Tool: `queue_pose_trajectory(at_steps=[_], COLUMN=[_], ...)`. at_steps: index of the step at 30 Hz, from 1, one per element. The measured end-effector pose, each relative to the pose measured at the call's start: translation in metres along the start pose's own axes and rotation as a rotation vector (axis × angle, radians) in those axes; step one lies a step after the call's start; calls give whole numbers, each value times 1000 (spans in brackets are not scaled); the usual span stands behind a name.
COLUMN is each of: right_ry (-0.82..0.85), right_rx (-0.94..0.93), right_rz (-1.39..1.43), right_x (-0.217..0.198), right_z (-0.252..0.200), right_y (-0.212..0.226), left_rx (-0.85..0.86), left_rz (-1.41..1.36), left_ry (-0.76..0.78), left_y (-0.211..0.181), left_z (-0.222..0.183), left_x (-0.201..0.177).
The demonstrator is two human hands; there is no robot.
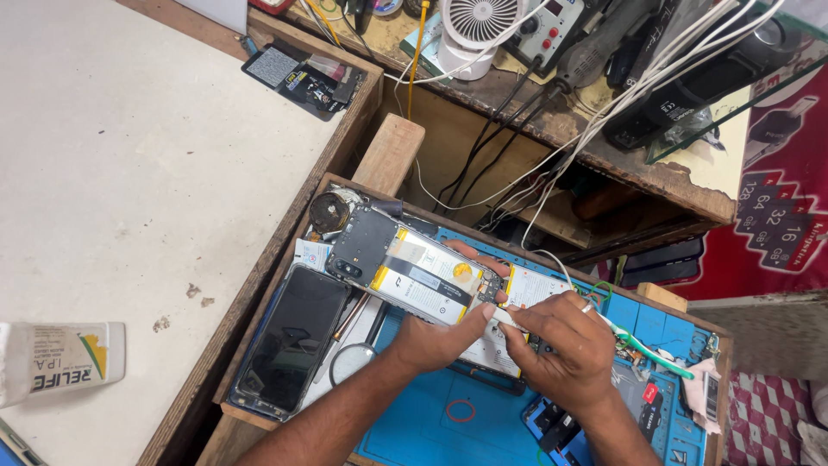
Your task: The person removes the back cover of a smartphone, unscrews internal components, and disconnects the battery. They then connect a charging cable to the phone to test functionality.
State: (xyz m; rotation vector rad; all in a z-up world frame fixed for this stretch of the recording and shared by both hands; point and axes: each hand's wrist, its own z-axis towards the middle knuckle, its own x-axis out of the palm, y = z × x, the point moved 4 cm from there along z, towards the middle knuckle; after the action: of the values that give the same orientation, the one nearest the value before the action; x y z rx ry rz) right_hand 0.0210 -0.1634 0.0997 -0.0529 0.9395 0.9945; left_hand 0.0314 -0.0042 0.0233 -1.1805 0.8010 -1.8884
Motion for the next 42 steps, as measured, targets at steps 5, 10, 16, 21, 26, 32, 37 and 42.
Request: queue_pose_trajectory(at_steps=[5,10,16,21,26,32,37,42], right_ry=[-15,-2,17,43,60,33,30,28], right_rx=[-12,14,43,132,127,84,60,56], right_rz=[51,126,216,305,313,258,253,194], right_x=[-2,-1,1,4,5,3,1,-2], right_z=[0,-3,-10,-16,-17,-15,-13,-11], right_y=[-2,-8,-17,-27,-29,-26,-23,-18], left_rx=[111,72,179,210,165,184,96,145], left_rz=[120,73,166,262,183,166,229,322], left_ry=[35,26,61,60,53,64,46,66], left_y=[-7,-8,-19,-29,-28,-27,-27,-30], left_z=[-2,-2,0,0,2,3,4,2], left_x=[1,2,3,3,4,5,4,4])
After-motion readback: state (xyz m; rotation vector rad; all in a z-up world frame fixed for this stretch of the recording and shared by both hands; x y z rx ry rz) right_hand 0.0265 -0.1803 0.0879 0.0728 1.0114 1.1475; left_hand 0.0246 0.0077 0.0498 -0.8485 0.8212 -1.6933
